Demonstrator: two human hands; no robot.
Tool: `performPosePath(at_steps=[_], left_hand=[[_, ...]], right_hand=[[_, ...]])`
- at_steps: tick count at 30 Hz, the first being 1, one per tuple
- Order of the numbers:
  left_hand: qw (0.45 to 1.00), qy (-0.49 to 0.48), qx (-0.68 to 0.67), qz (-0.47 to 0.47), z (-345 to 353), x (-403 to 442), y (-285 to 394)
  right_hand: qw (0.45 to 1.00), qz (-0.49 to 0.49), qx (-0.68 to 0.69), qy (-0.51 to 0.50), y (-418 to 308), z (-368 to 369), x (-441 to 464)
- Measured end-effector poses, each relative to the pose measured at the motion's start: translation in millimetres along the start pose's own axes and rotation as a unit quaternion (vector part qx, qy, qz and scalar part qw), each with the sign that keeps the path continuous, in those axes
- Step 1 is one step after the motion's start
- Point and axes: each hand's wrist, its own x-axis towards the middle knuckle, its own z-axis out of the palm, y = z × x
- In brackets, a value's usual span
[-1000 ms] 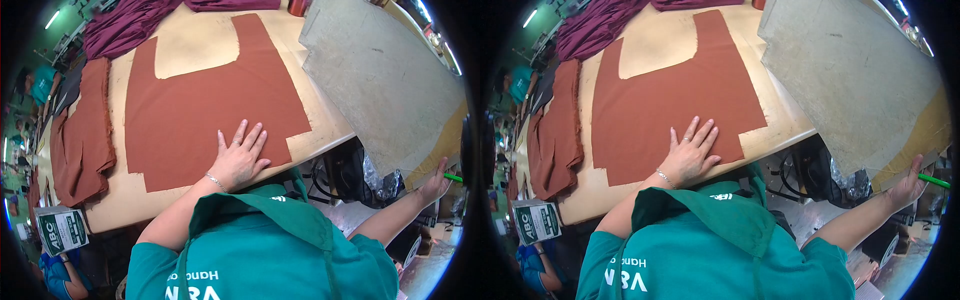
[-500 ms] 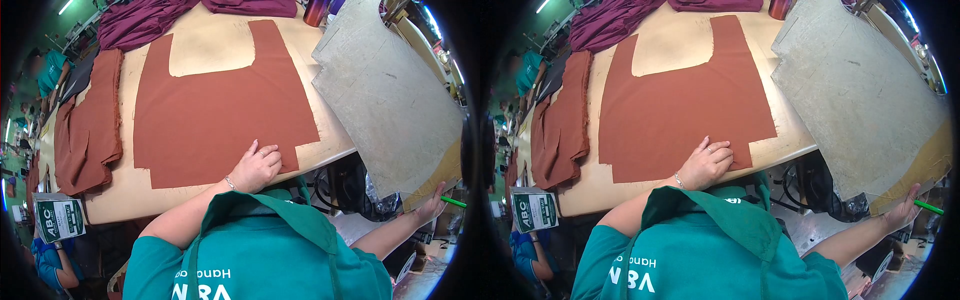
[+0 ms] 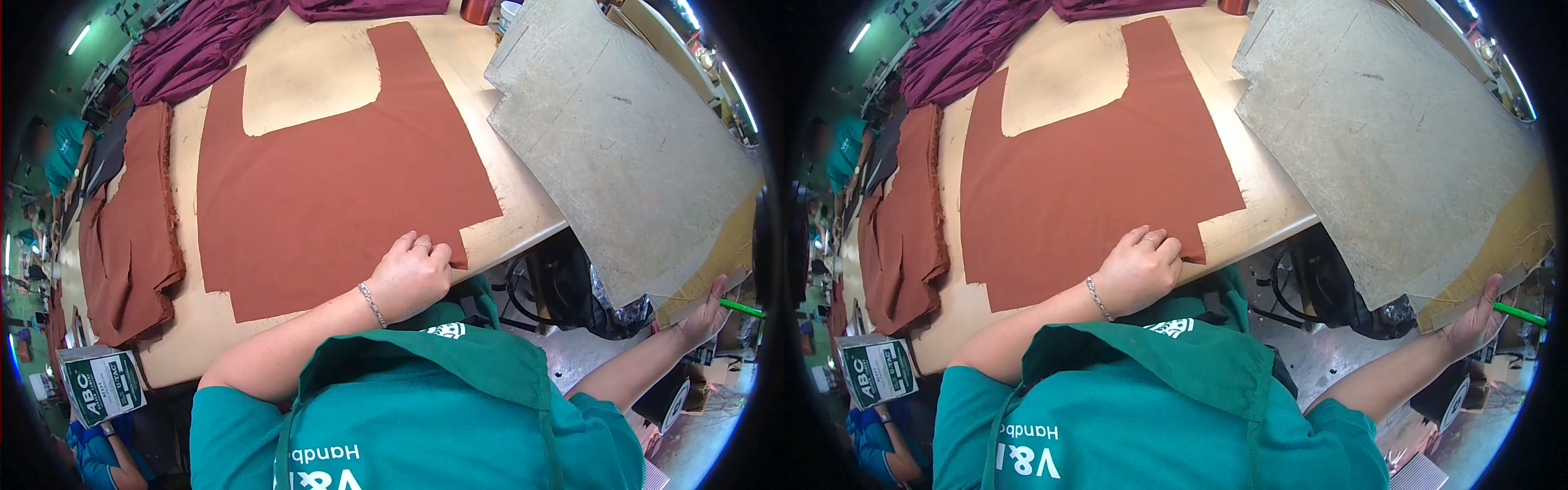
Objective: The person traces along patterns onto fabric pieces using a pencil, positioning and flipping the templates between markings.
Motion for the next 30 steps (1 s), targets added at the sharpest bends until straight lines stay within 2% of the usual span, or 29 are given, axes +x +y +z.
performPosePath(at_steps=[6,9,10,12,14,15,16,19,20,21,23,24,25,28,30], left_hand=[[0.998,0.044,-0.006,-0.047,14,12,-2],[0.988,0.015,-0.11,-0.104,11,-2,2],[0.986,-0.01,-0.102,-0.129,9,-9,1],[0.978,-0.065,-0.084,-0.181,7,-27,2],[0.973,-0.121,-0.101,-0.171,6,-37,4],[0.969,-0.148,-0.11,-0.166,6,-41,5],[0.971,-0.129,-0.113,-0.165,4,-42,5],[0.973,-0.129,-0.127,-0.143,7,-46,3],[0.981,-0.068,-0.128,-0.125,4,-50,3],[0.974,-0.022,-0.186,-0.124,5,-54,-2],[0.943,0.07,-0.299,-0.125,8,-64,-20],[0.937,0.167,-0.279,-0.129,-4,-64,-31],[0.917,0.201,-0.306,-0.159,-5,-67,-46],[0.806,0.277,-0.426,-0.303,-27,-74,-81],[0.709,0.292,-0.544,-0.341,-37,-72,-108]], right_hand=[[1.0,0.006,-0.002,0.013,5,-9,2],[0.999,-0.026,-0.023,-0.007,1,-8,6],[0.999,-0.008,-0.036,0.027,2,-13,8],[0.983,-0.066,-0.165,0.035,3,-33,23],[0.985,-0.046,-0.158,0.044,-2,-41,24],[0.995,0.0,-0.086,0.046,-3,-41,22],[0.997,0.046,-0.013,0.054,-5,-40,21],[0.998,0.036,-0.007,0.06,-9,-41,26],[0.998,0.028,-0.013,0.057,-12,-41,30],[0.998,0.021,-0.021,0.057,-13,-43,32],[0.998,0.011,-0.037,0.053,-17,-47,38],[0.998,0.011,-0.043,0.05,-17,-47,40],[0.998,0.007,-0.052,0.047,-18,-45,44],[0.997,-0.003,-0.071,0.021,-17,-32,48],[0.997,-0.004,-0.078,-0.015,-14,-22,47]])
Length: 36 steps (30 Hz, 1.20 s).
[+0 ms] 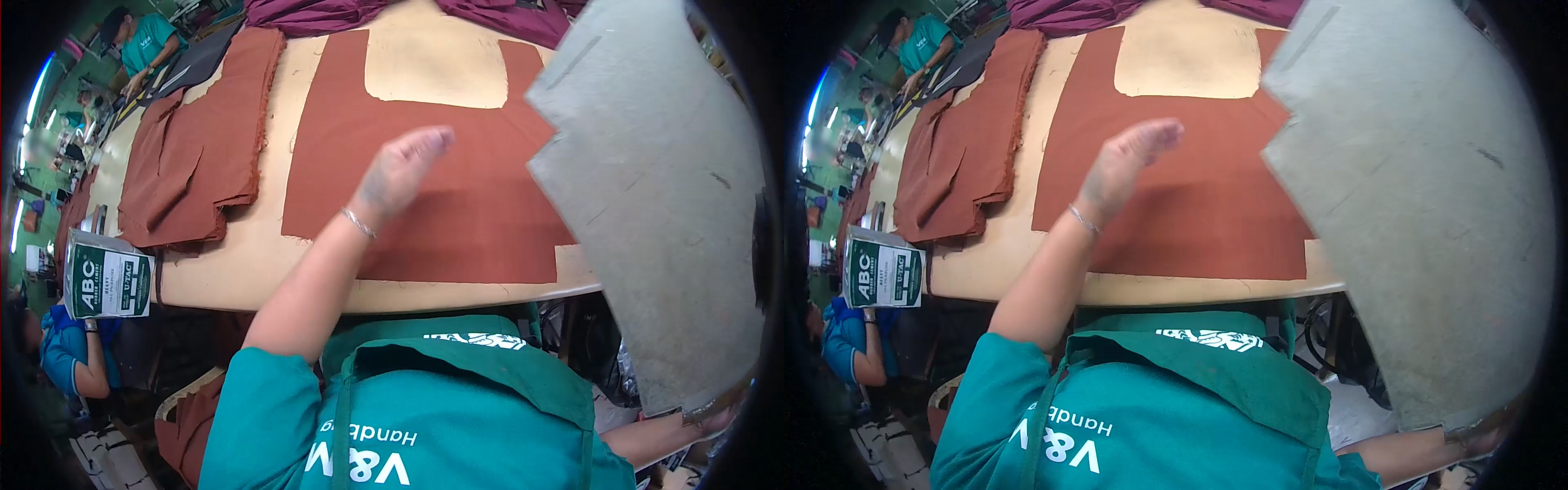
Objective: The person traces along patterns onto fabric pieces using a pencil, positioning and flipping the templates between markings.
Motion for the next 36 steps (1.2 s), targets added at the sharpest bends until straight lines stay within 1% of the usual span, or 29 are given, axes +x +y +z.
performPosePath(at_steps=[3,5,7,8,9,10,11,13,15,17,19,22,25,28,31,34,36], left_hand=[[0.983,-0.01,-0.174,-0.067,-30,28,15],[0.964,-0.066,-0.254,-0.044,-60,38,12],[0.972,-0.025,-0.234,-0.021,-67,25,32],[0.987,0.01,-0.153,-0.038,-75,18,32],[0.995,0.043,-0.07,-0.053,-85,10,31],[0.994,0.073,-0.063,-0.046,-94,0,22],[0.992,0.103,-0.056,-0.038,-101,-10,14],[0.987,0.141,-0.079,-0.009,-109,-29,10],[0.984,0.167,-0.052,-0.044,-126,-35,1],[0.977,0.195,-0.028,-0.078,-143,-33,-12],[0.97,0.217,-0.003,-0.11,-152,-26,-21],[0.957,0.191,0.132,-0.172,-150,-13,-32],[0.939,0.144,0.267,-0.164,-157,-5,-52],[0.89,0.166,0.389,-0.172,-156,0,-57],[0.897,0.156,0.381,-0.159,-152,0,-51],[0.935,0.175,0.268,-0.156,-149,-5,-52],[0.941,0.19,0.249,-0.128,-149,-8,-59]], right_hand=[[0.996,0.005,-0.003,-0.092,11,32,-11],[0.985,0.021,0.007,-0.172,20,69,-27],[0.966,0.053,0.026,-0.254,28,118,-55],[0.953,0.074,0.05,-0.29,33,143,-68],[0.943,0.141,0.06,-0.294,25,171,-93],[0.906,0.216,0.148,-0.334,48,186,-103],[0.906,0.23,0.098,-0.341,51,204,-119],[0.903,0.162,-0.02,-0.397,66,233,-140],[0.866,0.113,-0.154,-0.462,61,258,-155],[0.869,0.068,-0.113,-0.477,91,280,-171],[0.849,0.063,-0.181,-0.493,97,297,-182],[0.821,0.043,-0.264,-0.504,104,309,-193],[0.799,0.034,-0.311,-0.514,103,314,-194],[0.781,0.038,-0.347,-0.518,96,320,-193],[0.775,0.032,-0.352,-0.523,102,327,-190],[0.771,0.033,-0.361,-0.523,98,330,-192],[0.768,0.025,-0.373,-0.521,95,333,-193]])
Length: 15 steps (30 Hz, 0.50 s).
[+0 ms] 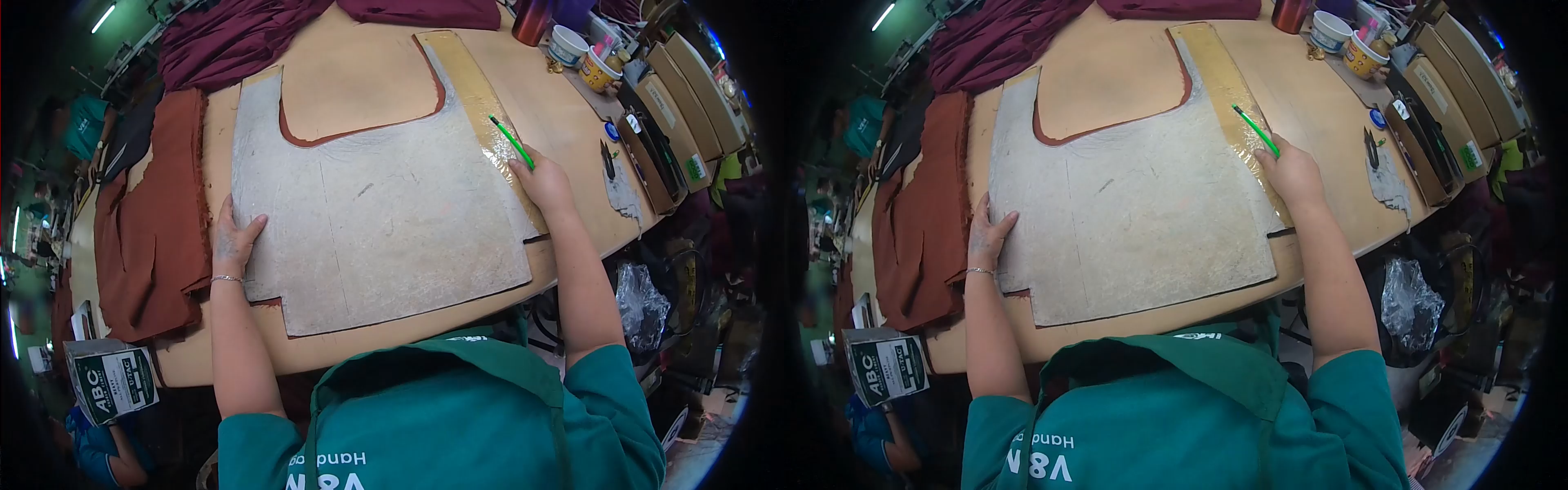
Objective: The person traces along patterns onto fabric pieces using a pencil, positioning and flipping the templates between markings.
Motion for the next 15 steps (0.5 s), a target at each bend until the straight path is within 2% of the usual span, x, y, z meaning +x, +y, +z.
performPosePath(at_steps=[4,8,15], left_hand=[[0.996,0.02,0.033,0.077,0,3,-20],[0.993,0.026,0.088,0.077,1,0,-21],[0.954,0.048,0.295,-0.004,7,-7,8]], right_hand=[[0.999,-0.019,-0.007,0.028,6,3,1],[0.999,-0.03,0.025,0.02,10,7,5],[1.0,-0.012,-0.018,0.001,0,0,5]])
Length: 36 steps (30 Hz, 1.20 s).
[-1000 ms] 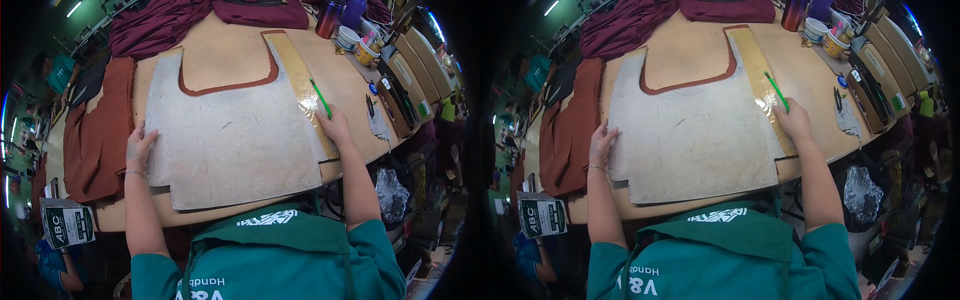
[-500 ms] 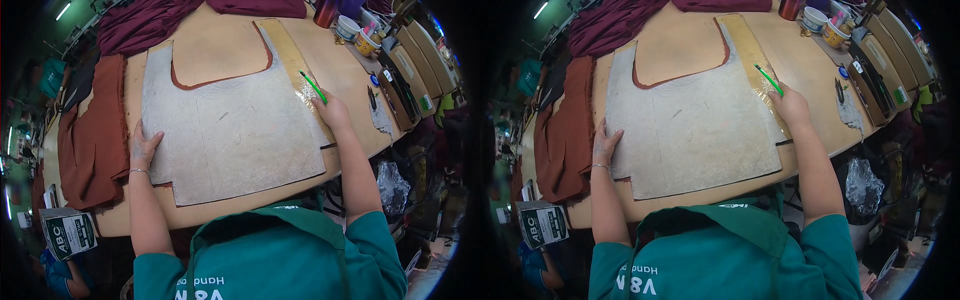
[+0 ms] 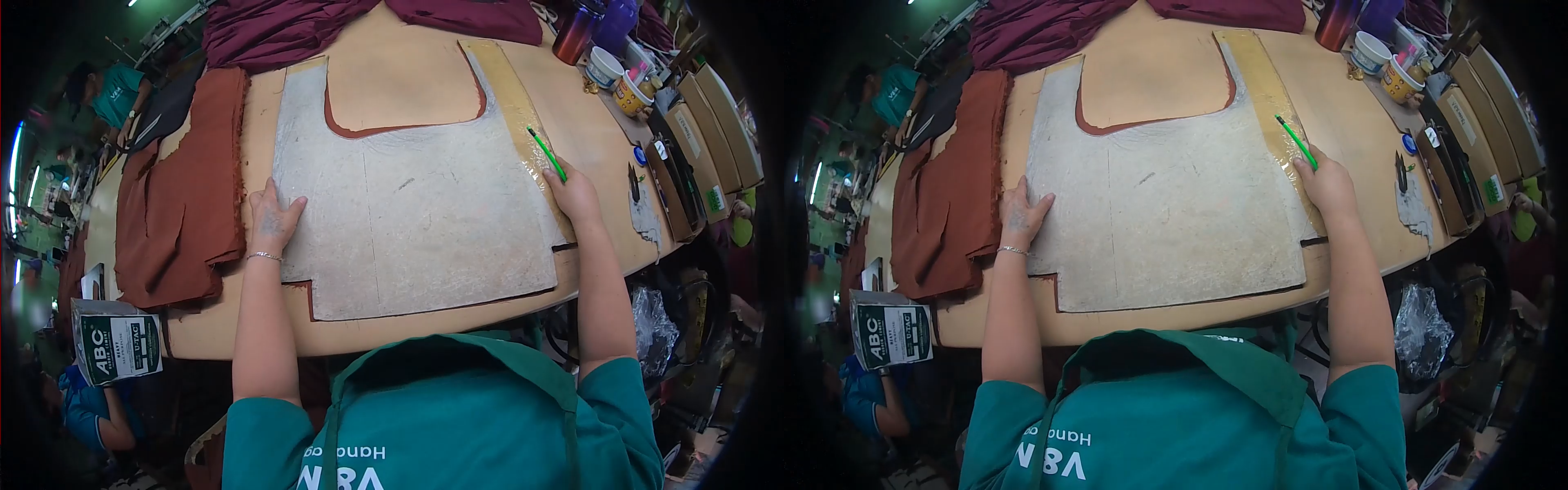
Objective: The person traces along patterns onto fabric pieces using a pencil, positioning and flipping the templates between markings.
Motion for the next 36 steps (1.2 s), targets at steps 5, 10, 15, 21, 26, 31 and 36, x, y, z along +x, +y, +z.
performPosePath(at_steps=[5,10,15,21,26,31,36], left_hand=[[0.986,0.098,0.13,0.04,10,-10,-1],[0.99,0.039,-0.132,0.04,-19,-51,-30],[0.988,-0.082,-0.123,0.043,-45,-107,-44],[0.979,-0.018,-0.202,0.023,-28,-106,-43],[0.987,-0.076,-0.139,-0.017,-35,-91,-54],[0.983,-0.058,-0.171,-0.036,-24,-78,-61],[0.981,-0.084,-0.165,-0.052,-21,-76,-53]], right_hand=[[1.0,0.0,-0.018,0.0,6,6,5],[1.0,-0.019,0.025,-0.001,19,0,1],[0.968,0.016,0.237,-0.076,55,-18,-38],[0.969,-0.022,0.238,-0.059,42,-11,-60],[0.987,-0.02,0.161,-0.011,37,-10,-68],[0.995,-0.021,0.093,0.022,39,-7,-47],[0.995,0.053,0.074,-0.047,20,-16,-34]])
